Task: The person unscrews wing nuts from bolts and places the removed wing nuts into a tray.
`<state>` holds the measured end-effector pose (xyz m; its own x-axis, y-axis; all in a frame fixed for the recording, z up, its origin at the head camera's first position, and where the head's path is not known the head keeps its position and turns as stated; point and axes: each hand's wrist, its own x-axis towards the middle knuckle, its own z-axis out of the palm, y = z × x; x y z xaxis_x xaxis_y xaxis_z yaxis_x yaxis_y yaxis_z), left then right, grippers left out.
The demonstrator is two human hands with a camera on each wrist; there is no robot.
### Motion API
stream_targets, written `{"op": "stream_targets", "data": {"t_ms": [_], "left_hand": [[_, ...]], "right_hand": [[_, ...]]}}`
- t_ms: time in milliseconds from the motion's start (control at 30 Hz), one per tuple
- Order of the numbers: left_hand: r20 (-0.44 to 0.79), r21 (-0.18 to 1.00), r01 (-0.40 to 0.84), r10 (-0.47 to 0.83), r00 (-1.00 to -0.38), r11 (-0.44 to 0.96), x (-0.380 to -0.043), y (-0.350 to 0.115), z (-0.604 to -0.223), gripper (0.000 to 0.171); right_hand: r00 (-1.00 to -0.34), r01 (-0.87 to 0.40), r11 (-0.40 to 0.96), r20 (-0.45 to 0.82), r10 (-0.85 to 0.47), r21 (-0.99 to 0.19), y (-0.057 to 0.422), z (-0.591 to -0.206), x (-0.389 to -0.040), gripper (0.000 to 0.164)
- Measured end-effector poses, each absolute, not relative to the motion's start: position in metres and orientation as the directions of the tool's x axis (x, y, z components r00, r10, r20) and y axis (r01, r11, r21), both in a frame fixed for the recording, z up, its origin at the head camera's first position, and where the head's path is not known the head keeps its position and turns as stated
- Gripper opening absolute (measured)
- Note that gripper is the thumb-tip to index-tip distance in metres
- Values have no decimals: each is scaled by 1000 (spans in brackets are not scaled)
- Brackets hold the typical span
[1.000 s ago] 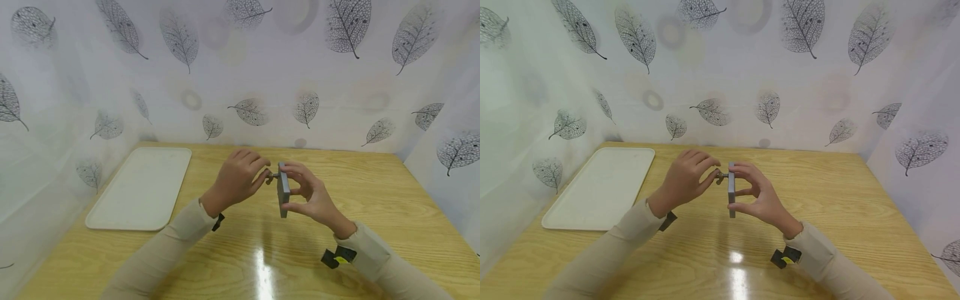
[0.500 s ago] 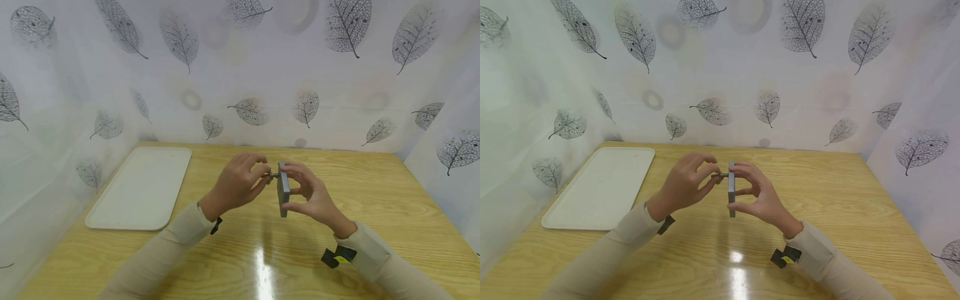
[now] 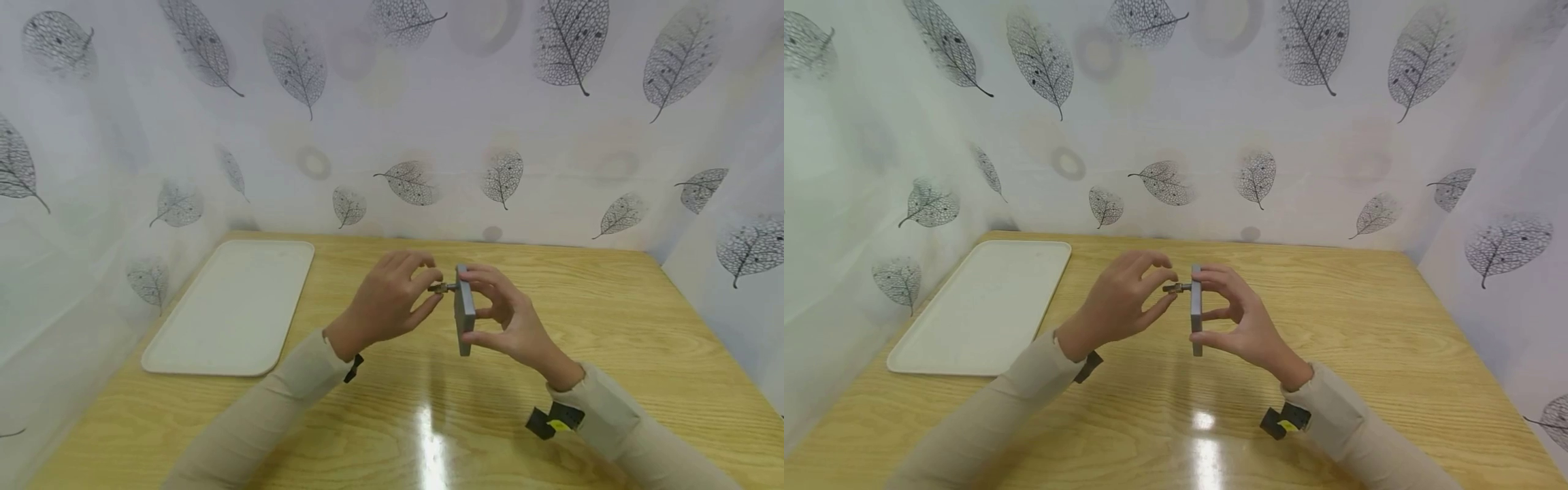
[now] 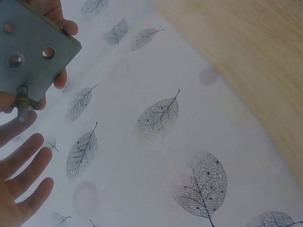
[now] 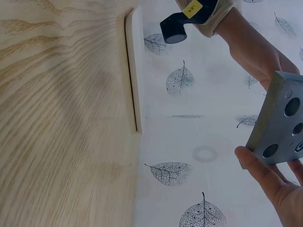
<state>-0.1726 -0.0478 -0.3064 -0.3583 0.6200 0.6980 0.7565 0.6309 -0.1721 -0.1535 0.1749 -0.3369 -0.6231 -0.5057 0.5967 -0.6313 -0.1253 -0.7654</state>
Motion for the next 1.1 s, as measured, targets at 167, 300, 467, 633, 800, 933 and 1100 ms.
{"op": "stream_targets", "data": {"t_ms": [167, 300, 467, 633, 800, 933, 1100], "left_hand": [[717, -172, 720, 587, -376, 672, -172, -47, -303, 17], [726, -159, 697, 561, -397, 699, -172, -46, -302, 14], [736, -146, 706, 553, -392, 693, -170, -45, -301, 12], [751, -132, 739, 554, -360, 660, -168, -46, -302, 13], [766, -136, 751, 550, -333, 646, -166, -48, -305, 20], [748, -149, 750, 569, -341, 645, -166, -49, -307, 23], [691, -152, 743, 607, -392, 652, -167, -48, -311, 26]], "right_hand": [[-628, -629, -113, 588, -509, -769, 175, -338, -153, 69], [-636, -622, -108, 581, -508, -776, 175, -338, -153, 68], [-620, -632, -129, 598, -508, -764, 174, -338, -153, 69], [-627, -628, -125, 594, -504, -768, 174, -337, -153, 68], [-632, -622, -116, 585, -508, -774, 175, -338, -153, 69], [-627, -624, -126, 591, -508, -771, 174, -338, -153, 68], [-637, -620, -113, 582, -505, -776, 174, -338, -153, 68]]}}
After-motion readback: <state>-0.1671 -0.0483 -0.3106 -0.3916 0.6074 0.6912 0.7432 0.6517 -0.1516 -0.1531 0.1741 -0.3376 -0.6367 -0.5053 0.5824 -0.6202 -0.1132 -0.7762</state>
